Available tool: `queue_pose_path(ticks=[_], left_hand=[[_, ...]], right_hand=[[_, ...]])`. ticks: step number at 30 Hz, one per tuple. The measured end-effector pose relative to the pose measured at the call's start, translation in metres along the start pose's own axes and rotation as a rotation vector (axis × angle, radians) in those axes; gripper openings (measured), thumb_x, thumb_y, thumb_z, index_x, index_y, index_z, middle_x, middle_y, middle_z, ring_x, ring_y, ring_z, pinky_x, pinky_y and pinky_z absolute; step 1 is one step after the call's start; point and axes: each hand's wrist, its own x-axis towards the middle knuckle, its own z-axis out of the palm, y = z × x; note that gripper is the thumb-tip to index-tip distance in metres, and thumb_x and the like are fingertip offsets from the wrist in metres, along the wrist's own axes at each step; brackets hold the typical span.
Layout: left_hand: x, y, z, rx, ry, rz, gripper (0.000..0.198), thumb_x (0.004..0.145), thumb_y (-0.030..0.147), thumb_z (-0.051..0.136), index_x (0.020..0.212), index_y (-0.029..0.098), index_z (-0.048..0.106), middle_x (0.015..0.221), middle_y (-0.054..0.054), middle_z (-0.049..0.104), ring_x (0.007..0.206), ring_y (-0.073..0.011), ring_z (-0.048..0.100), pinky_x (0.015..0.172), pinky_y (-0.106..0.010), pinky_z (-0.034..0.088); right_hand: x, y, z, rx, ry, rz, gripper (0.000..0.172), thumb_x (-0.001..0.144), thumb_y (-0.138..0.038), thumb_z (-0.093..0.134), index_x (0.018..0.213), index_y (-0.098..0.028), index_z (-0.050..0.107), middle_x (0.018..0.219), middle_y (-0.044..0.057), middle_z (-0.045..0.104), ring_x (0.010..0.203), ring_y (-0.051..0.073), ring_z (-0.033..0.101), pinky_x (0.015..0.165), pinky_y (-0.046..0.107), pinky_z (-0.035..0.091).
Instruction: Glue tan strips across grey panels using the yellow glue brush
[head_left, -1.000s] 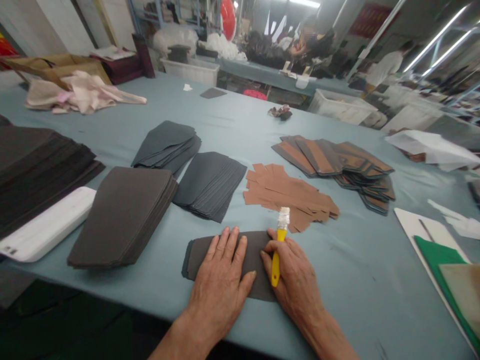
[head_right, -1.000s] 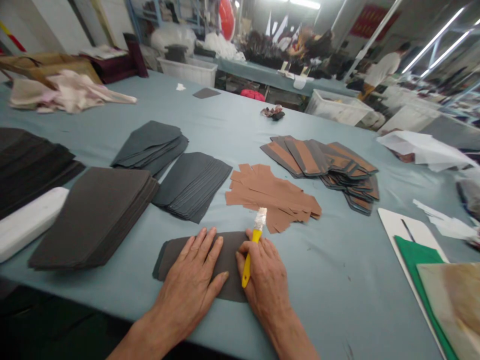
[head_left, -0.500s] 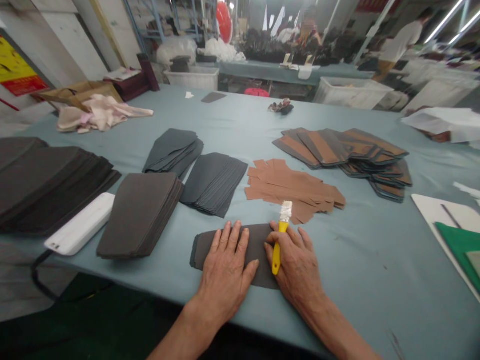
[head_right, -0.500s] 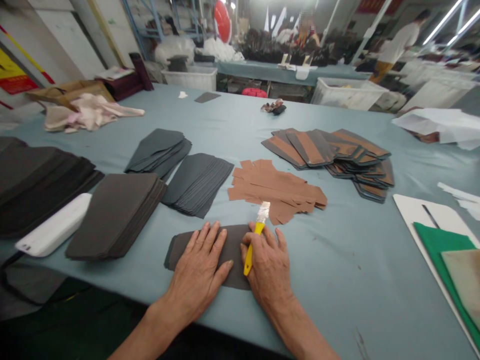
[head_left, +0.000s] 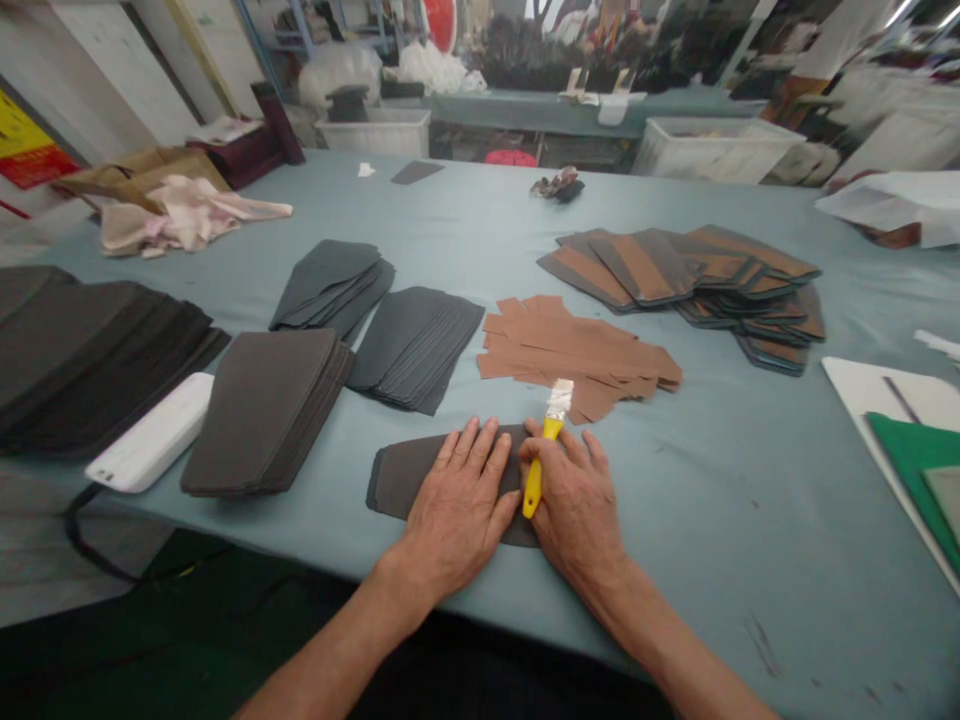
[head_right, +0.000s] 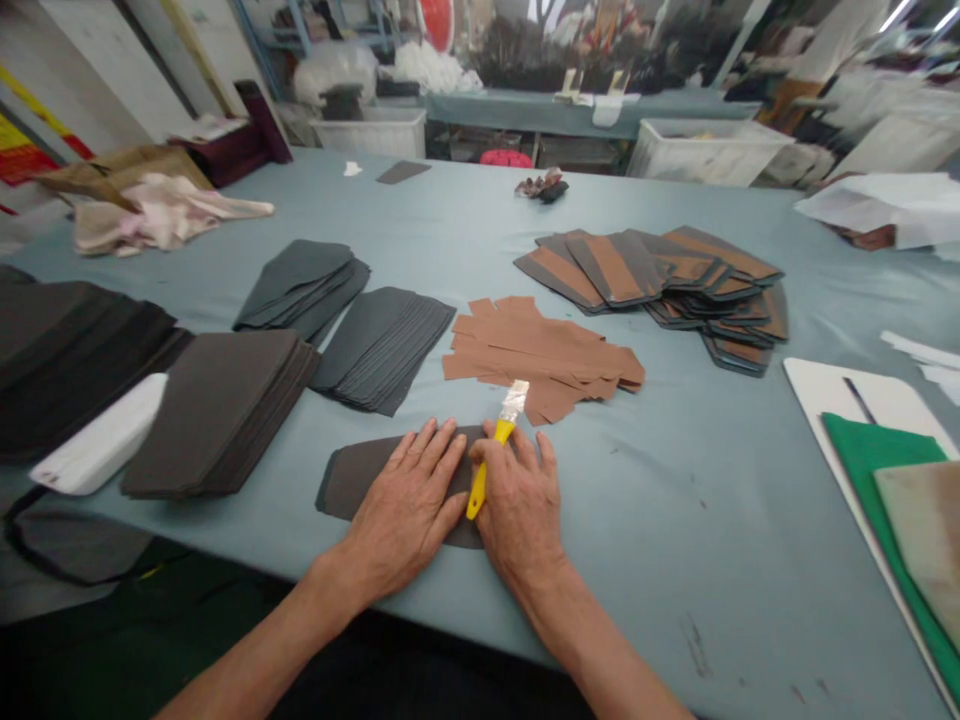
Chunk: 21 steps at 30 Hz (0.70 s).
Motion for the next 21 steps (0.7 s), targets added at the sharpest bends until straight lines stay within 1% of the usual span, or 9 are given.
queue_pose_path(ticks=[3, 8, 10, 13, 16, 17, 21], left_hand=[[-0.004, -0.005, 0.002, 0.006, 0.021, -0.031, 0.060, 0.110, 0.042, 0.047, 0.160, 0.009, 0.046, 0.171, -0.017, 0.040, 0.160, -0.0359, 0.037, 0.129, -0.055, 0.039], [-0.012, -0.010, 0.003, 0.022, 0.055, -0.114, 0.060, 0.110, 0.041, 0.046, 0.160, 0.008, 0.046, 0.171, -0.019, 0.041, 0.159, -0.0398, 0.038, 0.128, -0.059, 0.039], [-0.014, -0.010, 0.002, 0.019, 0.055, -0.123, 0.059, 0.110, 0.040, 0.045, 0.161, 0.008, 0.046, 0.171, -0.018, 0.040, 0.159, -0.0400, 0.038, 0.129, -0.059, 0.038], [-0.014, -0.008, 0.000, 0.008, 0.048, -0.122, 0.059, 0.110, 0.038, 0.044, 0.161, 0.008, 0.046, 0.171, -0.019, 0.040, 0.159, -0.0396, 0.037, 0.129, -0.057, 0.038], [-0.013, -0.007, 0.000, -0.009, 0.038, -0.121, 0.058, 0.110, 0.035, 0.045, 0.161, 0.008, 0.045, 0.172, -0.019, 0.039, 0.159, -0.0400, 0.037, 0.129, -0.058, 0.038], [-0.014, -0.007, -0.001, -0.016, 0.035, -0.122, 0.058, 0.109, 0.034, 0.045, 0.161, 0.008, 0.045, 0.172, -0.019, 0.039, 0.160, -0.0399, 0.037, 0.129, -0.058, 0.038], [-0.014, -0.007, -0.001, -0.042, 0.030, -0.137, 0.058, 0.109, 0.034, 0.046, 0.162, 0.010, 0.044, 0.172, -0.018, 0.038, 0.161, -0.0387, 0.035, 0.130, -0.056, 0.036]], right_hand=[[0.000, 0.000, 0.000, -0.004, 0.006, -0.005, 0.016, 0.099, -0.010, 0.054, 0.103, -0.025, 0.058, 0.140, 0.012, 0.072, 0.123, 0.034, 0.066, 0.114, 0.059, 0.037], [0.002, 0.001, -0.002, -0.021, 0.007, -0.018, 0.010, 0.104, -0.016, 0.056, 0.103, -0.025, 0.057, 0.138, 0.012, 0.073, 0.125, 0.034, 0.066, 0.115, 0.059, 0.036], [0.004, -0.001, -0.003, -0.025, 0.004, -0.026, 0.007, 0.105, -0.018, 0.057, 0.103, -0.025, 0.058, 0.136, 0.013, 0.074, 0.126, 0.035, 0.065, 0.115, 0.058, 0.036], [0.006, -0.008, -0.007, -0.019, 0.000, -0.043, 0.004, 0.105, -0.020, 0.058, 0.106, -0.024, 0.057, 0.134, 0.014, 0.075, 0.122, 0.035, 0.068, 0.113, 0.057, 0.039], [0.004, -0.016, -0.011, 0.012, -0.019, -0.078, 0.002, 0.106, -0.025, 0.056, 0.108, -0.025, 0.056, 0.137, 0.013, 0.073, 0.122, 0.033, 0.068, 0.112, 0.055, 0.041], [0.002, -0.018, -0.012, 0.027, -0.028, -0.094, 0.002, 0.107, -0.027, 0.055, 0.107, -0.026, 0.055, 0.139, 0.013, 0.072, 0.123, 0.032, 0.068, 0.113, 0.054, 0.041], [-0.004, -0.020, -0.016, 0.050, -0.036, -0.126, 0.011, 0.109, -0.037, 0.054, 0.108, -0.025, 0.054, 0.141, 0.016, 0.071, 0.126, 0.031, 0.068, 0.114, 0.053, 0.043]])
